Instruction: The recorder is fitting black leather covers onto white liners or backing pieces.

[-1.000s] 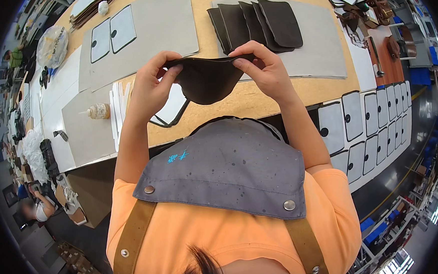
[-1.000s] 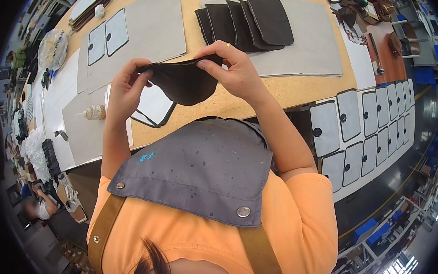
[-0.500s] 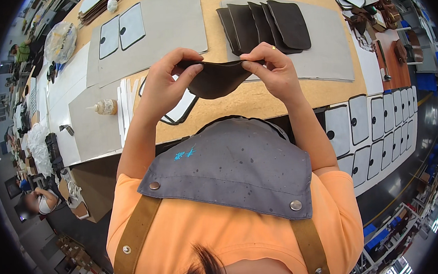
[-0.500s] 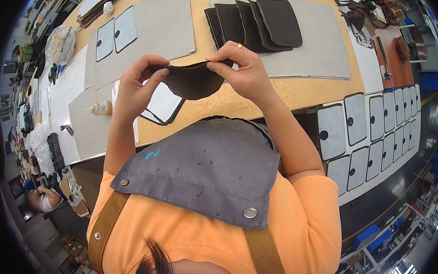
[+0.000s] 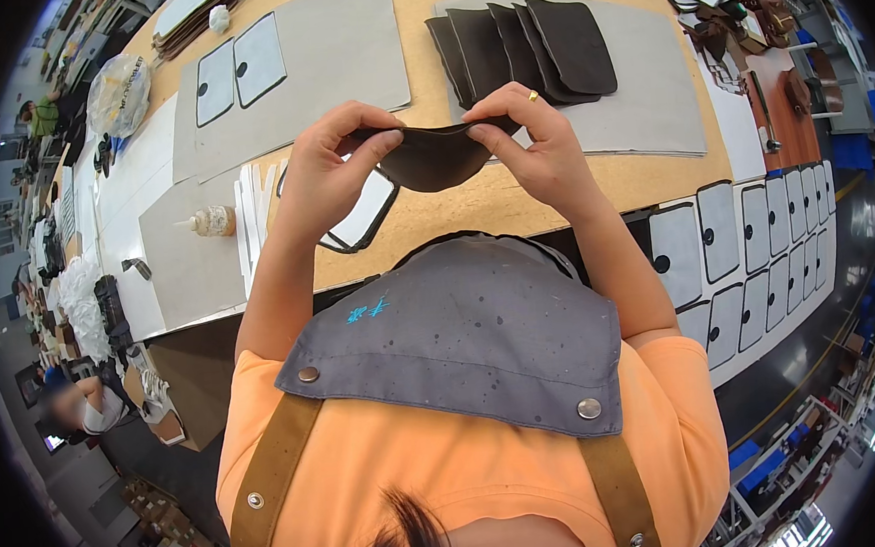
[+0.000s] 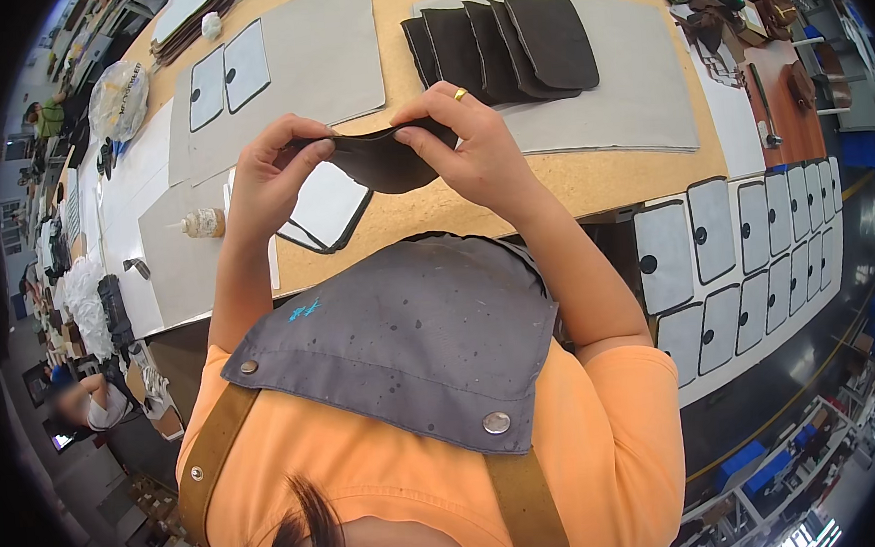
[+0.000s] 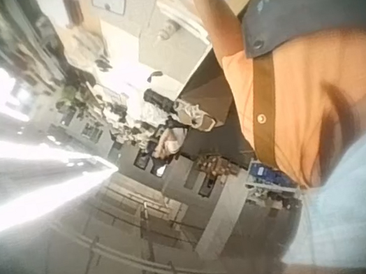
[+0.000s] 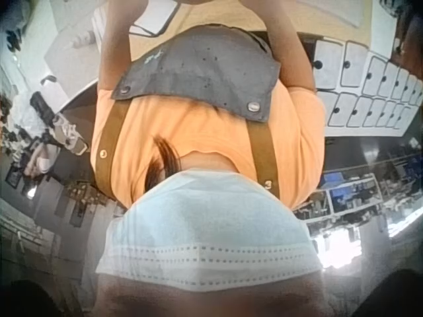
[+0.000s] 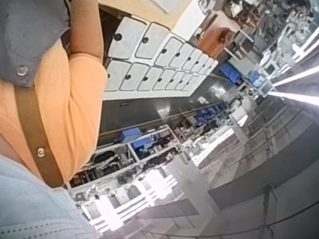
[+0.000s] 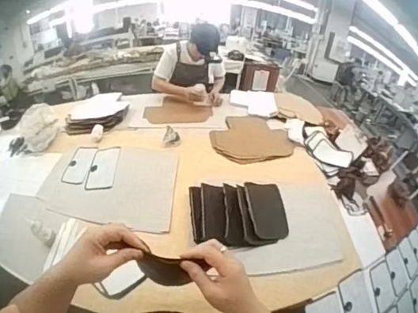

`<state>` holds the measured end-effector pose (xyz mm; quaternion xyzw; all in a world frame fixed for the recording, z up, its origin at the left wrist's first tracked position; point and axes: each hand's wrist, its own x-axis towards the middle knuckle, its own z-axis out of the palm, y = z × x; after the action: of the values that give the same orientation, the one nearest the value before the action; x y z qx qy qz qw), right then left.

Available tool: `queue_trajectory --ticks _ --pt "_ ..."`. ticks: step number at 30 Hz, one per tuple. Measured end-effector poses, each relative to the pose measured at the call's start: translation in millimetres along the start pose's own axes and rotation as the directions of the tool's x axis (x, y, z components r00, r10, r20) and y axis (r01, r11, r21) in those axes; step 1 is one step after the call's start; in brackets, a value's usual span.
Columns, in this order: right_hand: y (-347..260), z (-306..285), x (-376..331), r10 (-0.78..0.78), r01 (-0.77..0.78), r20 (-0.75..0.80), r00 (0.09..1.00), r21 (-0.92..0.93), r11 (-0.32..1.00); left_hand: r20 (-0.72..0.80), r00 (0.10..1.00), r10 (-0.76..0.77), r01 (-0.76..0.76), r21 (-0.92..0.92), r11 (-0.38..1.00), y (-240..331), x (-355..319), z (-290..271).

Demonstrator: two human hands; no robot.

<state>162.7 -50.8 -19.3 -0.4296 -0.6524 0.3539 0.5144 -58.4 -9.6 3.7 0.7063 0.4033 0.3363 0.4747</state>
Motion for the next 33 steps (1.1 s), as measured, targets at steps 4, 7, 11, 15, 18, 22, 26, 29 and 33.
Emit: queue_trajectory --ticks 4,7,11,15,18,22,26,29,33 --pt "3.4 -3.4 -1.0 -0.013 0.013 0.017 1.0 -0.004 1.0 0.077 0.997 -0.006 0.013 -0.091 0.996 3.1 0.6 -1.2" --pt "1.9 -6.2 0.7 -0.018 0.018 0.02 1.0 0.005 1.0 0.076 0.996 -0.045 0.05 -0.074 0.996 4.3 3.6 -0.7" --pt "-0.9 -9.3 9.0 -0.042 0.051 0.145 0.989 -0.063 0.997 0.064 0.997 0.048 -0.052 0.062 0.997 9.5 5.8 -0.7" --pt "-9.9 -10.4 18.9 -0.037 0.082 0.312 0.949 -0.131 0.988 0.095 0.984 0.15 -0.166 0.187 0.968 14.8 1.3 3.1" --pt "-13.4 -10.4 22.7 -0.02 0.133 0.384 0.923 -0.268 0.954 0.137 0.982 0.132 -0.16 0.218 0.963 12.1 1.0 2.9" --pt "-16.0 -2.6 14.3 0.03 0.065 0.275 0.961 -0.328 0.942 0.222 0.922 0.316 -0.381 0.389 0.839 6.9 -0.5 11.5" --pt "-13.7 4.5 15.5 -0.001 0.089 0.292 0.956 -0.287 0.954 0.18 0.886 0.427 -0.442 0.604 0.663 3.8 -7.6 18.9" --pt "-11.2 7.6 17.9 -0.058 0.136 0.269 0.962 -0.283 0.949 0.14 0.883 0.448 -0.427 0.634 0.644 -2.4 -7.4 24.8" --pt "-11.9 9.0 17.1 -0.056 0.132 0.242 0.969 -0.308 0.942 0.202 0.91 0.362 -0.41 0.559 0.72 -2.6 -4.8 27.9"
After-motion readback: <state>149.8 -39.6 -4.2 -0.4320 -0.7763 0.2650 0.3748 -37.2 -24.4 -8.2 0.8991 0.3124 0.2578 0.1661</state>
